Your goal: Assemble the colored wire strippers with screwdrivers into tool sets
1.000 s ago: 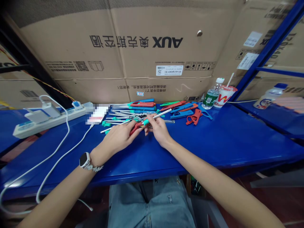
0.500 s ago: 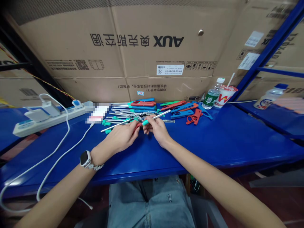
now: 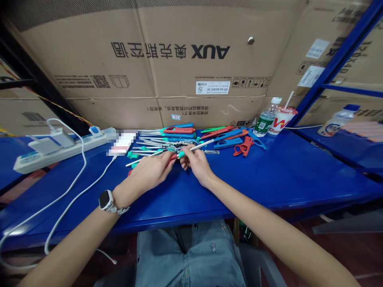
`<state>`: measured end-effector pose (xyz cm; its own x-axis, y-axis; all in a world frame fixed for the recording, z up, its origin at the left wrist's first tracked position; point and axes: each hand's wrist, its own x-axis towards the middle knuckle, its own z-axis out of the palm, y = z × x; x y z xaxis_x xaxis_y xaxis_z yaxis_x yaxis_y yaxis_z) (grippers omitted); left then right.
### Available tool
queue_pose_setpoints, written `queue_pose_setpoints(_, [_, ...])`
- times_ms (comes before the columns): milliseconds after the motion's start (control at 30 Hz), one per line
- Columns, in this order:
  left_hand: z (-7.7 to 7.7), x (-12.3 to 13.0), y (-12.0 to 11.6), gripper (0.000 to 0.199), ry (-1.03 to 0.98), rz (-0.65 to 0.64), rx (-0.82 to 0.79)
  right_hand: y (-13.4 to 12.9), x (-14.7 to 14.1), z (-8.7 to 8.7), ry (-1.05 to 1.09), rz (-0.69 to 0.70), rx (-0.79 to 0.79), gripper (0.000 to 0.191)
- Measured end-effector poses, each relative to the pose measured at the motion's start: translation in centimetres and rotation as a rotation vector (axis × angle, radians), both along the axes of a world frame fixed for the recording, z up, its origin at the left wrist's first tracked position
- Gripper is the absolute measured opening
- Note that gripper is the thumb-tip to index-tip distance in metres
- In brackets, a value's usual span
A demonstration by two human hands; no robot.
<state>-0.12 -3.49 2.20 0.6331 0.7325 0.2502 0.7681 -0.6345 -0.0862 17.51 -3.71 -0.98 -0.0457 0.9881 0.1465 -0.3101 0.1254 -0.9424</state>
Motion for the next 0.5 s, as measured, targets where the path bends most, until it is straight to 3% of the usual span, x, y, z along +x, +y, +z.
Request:
queue_pose_setpoints(133, [0.00, -0.11, -0.04, 0.036, -0.015, -0.029, 0.003, -0.07, -0.16, 0.01, -0.064, -0.022, 0.011, 0.045])
queue_pose_setpoints(267, [-0.33, -0.03, -0.03, 0.044, -0.056, -0.054, 0.015, -0.43, -0.53, 0.19, -0.167, 0.043, -0.011, 0.045])
queue_pose_setpoints(500, [0.06, 0.04, 0.14, 0.061, -0.202, -0.052, -0.029, -0.55, -0.70, 0.10, -0.140, 0.054, 0.035, 0.049])
